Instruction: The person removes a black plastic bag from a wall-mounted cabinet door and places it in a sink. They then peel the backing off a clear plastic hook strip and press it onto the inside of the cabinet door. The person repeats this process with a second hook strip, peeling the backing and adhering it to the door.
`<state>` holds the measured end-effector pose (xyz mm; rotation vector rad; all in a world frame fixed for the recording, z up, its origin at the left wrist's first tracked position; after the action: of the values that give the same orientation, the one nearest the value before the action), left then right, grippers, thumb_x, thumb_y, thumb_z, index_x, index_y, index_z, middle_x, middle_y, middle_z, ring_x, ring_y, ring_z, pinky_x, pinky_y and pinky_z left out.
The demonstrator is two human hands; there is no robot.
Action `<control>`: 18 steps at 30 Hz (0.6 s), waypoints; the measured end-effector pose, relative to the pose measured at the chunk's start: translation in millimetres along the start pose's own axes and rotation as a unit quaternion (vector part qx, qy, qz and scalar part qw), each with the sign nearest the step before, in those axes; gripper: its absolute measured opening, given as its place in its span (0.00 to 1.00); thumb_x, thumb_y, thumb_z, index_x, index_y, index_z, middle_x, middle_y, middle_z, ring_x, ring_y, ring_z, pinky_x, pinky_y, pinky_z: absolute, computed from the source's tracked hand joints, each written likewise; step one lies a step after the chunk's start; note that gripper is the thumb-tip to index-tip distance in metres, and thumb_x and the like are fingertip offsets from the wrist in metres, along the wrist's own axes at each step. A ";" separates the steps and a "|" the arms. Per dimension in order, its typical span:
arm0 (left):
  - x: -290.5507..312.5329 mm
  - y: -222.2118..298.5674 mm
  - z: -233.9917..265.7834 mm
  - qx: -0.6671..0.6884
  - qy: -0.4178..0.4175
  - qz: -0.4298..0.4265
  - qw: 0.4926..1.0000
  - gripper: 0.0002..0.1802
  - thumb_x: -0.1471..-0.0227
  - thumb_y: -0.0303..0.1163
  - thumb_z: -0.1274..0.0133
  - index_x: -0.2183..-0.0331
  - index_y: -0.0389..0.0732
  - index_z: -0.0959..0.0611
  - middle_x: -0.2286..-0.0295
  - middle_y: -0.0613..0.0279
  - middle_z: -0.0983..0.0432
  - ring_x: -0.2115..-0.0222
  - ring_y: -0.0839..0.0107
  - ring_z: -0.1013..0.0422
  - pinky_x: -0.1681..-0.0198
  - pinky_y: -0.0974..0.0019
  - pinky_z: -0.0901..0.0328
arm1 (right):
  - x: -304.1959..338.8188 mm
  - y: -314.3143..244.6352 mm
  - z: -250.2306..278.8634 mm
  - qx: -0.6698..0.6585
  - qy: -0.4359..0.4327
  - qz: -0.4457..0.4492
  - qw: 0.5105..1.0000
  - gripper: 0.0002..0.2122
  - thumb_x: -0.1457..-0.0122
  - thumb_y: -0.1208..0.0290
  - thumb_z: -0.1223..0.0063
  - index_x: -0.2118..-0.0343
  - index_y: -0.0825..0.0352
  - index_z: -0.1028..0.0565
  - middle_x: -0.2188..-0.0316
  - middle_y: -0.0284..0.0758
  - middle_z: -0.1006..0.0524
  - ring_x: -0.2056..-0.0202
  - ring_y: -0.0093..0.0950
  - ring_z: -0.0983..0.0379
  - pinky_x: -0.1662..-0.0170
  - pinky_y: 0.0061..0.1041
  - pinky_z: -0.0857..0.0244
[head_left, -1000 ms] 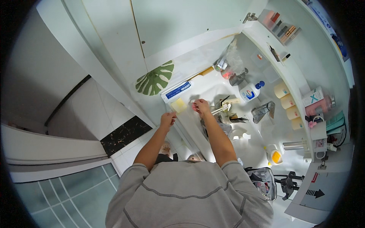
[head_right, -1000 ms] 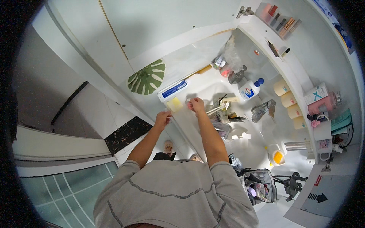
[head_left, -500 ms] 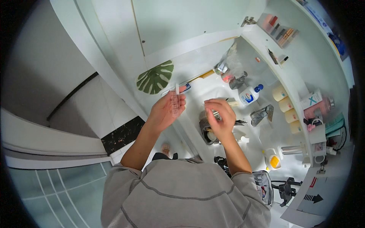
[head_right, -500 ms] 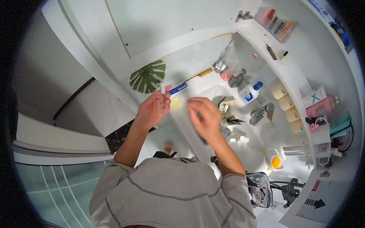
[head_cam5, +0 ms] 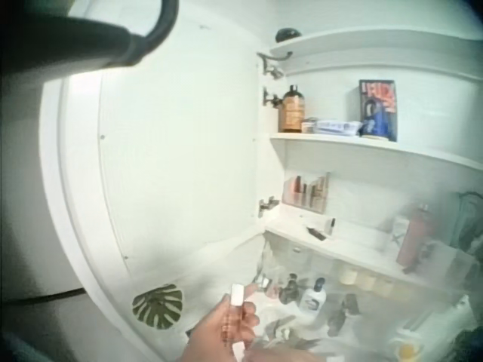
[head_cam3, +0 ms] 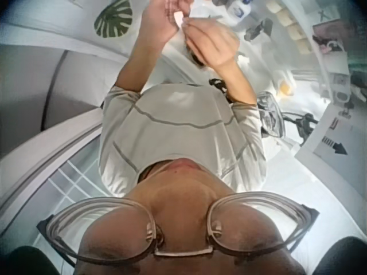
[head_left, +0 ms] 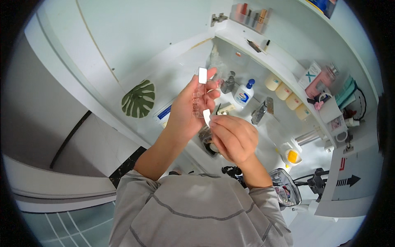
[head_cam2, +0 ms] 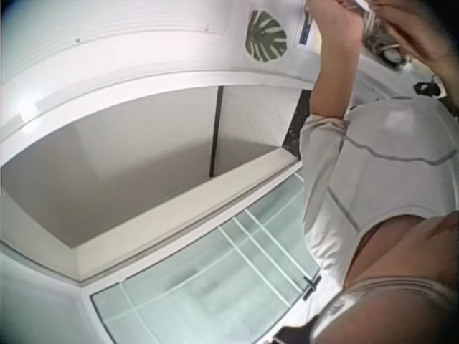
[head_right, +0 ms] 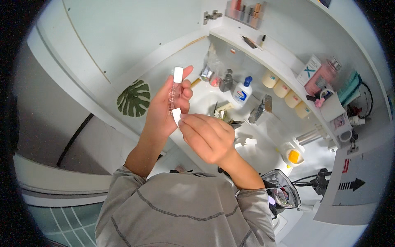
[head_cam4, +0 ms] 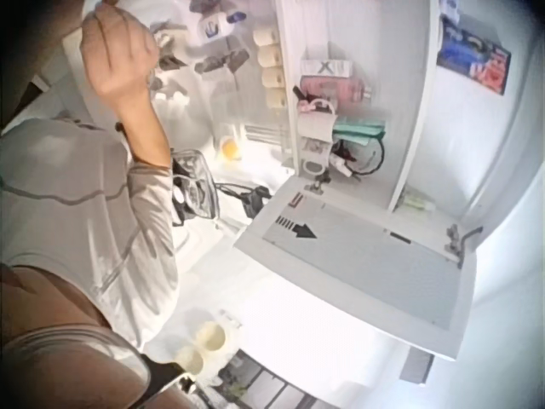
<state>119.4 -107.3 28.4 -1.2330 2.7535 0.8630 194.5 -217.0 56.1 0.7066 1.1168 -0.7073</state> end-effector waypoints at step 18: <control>1.0 -18.8 -88.1 -0.118 -0.075 -0.056 0.989 0.29 0.41 0.45 0.71 0.44 0.37 0.47 0.47 0.49 0.44 0.47 0.56 0.43 0.45 0.58 0.46 | -18.0 8.1 44.5 0.094 0.027 0.052 0.994 0.09 0.66 0.78 0.45 0.77 0.74 0.26 0.73 0.41 0.24 0.71 0.33 0.24 0.75 0.18 0.32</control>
<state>150.5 -160.8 93.9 -1.2820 2.4956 1.2432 219.9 -245.1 86.8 0.9417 1.0624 -0.7145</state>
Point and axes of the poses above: each hand's wrist, its own x-axis away from the middle knuckle, its own z-axis out of the back of the hand, y = z × x, the point moved 4 cm from there along -x, towards the middle knuckle
